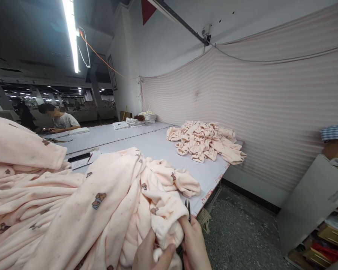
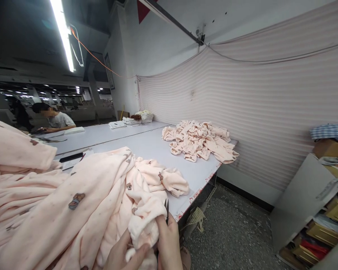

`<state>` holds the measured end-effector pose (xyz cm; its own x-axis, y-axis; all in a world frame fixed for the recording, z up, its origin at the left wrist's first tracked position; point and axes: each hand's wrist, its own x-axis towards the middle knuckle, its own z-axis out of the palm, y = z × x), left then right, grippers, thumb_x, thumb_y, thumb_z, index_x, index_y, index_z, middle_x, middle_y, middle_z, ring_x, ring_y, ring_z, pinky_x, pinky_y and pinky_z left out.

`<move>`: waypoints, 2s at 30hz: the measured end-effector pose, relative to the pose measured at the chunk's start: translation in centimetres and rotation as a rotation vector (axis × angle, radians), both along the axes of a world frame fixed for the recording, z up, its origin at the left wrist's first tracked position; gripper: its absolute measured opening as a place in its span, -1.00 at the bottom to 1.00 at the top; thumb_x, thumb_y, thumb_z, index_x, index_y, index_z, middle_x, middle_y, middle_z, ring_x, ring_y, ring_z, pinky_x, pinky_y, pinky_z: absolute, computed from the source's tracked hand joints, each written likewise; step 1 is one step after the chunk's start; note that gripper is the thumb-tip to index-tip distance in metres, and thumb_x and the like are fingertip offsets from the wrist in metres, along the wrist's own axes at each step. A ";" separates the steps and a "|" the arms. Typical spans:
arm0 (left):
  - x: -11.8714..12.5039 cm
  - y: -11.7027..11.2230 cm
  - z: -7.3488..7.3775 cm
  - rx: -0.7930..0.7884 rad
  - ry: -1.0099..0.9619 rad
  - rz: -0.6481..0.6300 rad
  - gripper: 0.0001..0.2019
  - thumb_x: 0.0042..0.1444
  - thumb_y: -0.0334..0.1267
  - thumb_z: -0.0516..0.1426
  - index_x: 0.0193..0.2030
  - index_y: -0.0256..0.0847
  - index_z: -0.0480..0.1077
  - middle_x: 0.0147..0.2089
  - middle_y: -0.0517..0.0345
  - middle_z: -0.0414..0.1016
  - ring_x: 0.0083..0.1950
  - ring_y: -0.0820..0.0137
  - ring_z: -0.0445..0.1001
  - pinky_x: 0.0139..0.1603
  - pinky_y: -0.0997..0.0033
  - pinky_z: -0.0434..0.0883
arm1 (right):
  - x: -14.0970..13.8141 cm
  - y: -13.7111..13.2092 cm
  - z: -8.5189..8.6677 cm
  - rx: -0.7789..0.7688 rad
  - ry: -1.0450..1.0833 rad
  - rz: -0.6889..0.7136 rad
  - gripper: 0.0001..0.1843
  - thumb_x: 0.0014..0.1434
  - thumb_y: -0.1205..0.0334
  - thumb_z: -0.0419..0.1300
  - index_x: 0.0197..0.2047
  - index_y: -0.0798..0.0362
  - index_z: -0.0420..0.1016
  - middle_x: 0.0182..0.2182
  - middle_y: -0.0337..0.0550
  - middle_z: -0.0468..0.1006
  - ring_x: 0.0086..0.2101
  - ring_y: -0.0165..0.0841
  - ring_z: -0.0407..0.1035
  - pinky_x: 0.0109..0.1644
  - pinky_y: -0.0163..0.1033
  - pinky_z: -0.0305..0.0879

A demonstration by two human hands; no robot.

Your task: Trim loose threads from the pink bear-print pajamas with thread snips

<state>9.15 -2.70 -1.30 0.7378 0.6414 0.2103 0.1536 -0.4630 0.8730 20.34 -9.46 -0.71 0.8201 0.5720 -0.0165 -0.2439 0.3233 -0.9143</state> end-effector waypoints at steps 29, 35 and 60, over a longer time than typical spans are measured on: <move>-0.9 2.2 -0.4 1.075 -0.289 0.150 -0.85 -0.04 -0.50 0.12 -0.39 -0.16 0.33 -0.41 0.13 0.50 -0.24 0.35 0.55 -0.21 0.48 0.50 | -0.3 -5.8 3.3 -0.673 -1.519 -0.182 -0.77 0.21 0.14 0.10 -0.07 -0.10 0.46 -0.34 -0.20 0.56 -0.49 -0.32 0.42 -0.43 -0.29 0.31; -1.0 2.4 -0.7 1.017 -0.273 0.145 -0.82 -0.01 -0.53 0.10 -0.31 -0.18 0.39 -0.29 0.08 0.55 -0.25 0.37 0.55 -0.25 0.49 0.49 | 0.4 -5.6 2.5 -0.654 -1.364 -0.137 -0.76 0.26 0.09 0.03 -0.12 -0.15 0.49 -0.33 -0.23 0.57 -0.45 -0.34 0.46 -0.39 -0.33 0.37; -0.8 3.7 4.1 -0.656 -0.057 -0.262 -0.70 0.07 -0.11 0.12 -0.09 -0.18 0.42 -0.19 0.17 0.57 -0.10 0.28 0.46 -0.02 0.33 0.35 | 0.4 -5.0 2.6 -0.680 -1.175 0.052 -0.79 0.22 0.14 0.09 -0.13 -0.12 0.52 -0.30 -0.23 0.54 -0.33 -0.34 0.47 -0.26 -0.37 0.36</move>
<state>8.37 0.97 2.84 0.8845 0.4519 -0.1157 0.0548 0.1457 0.9878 20.75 -14.44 1.93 0.5230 0.7616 0.3828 0.7858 -0.2570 -0.5625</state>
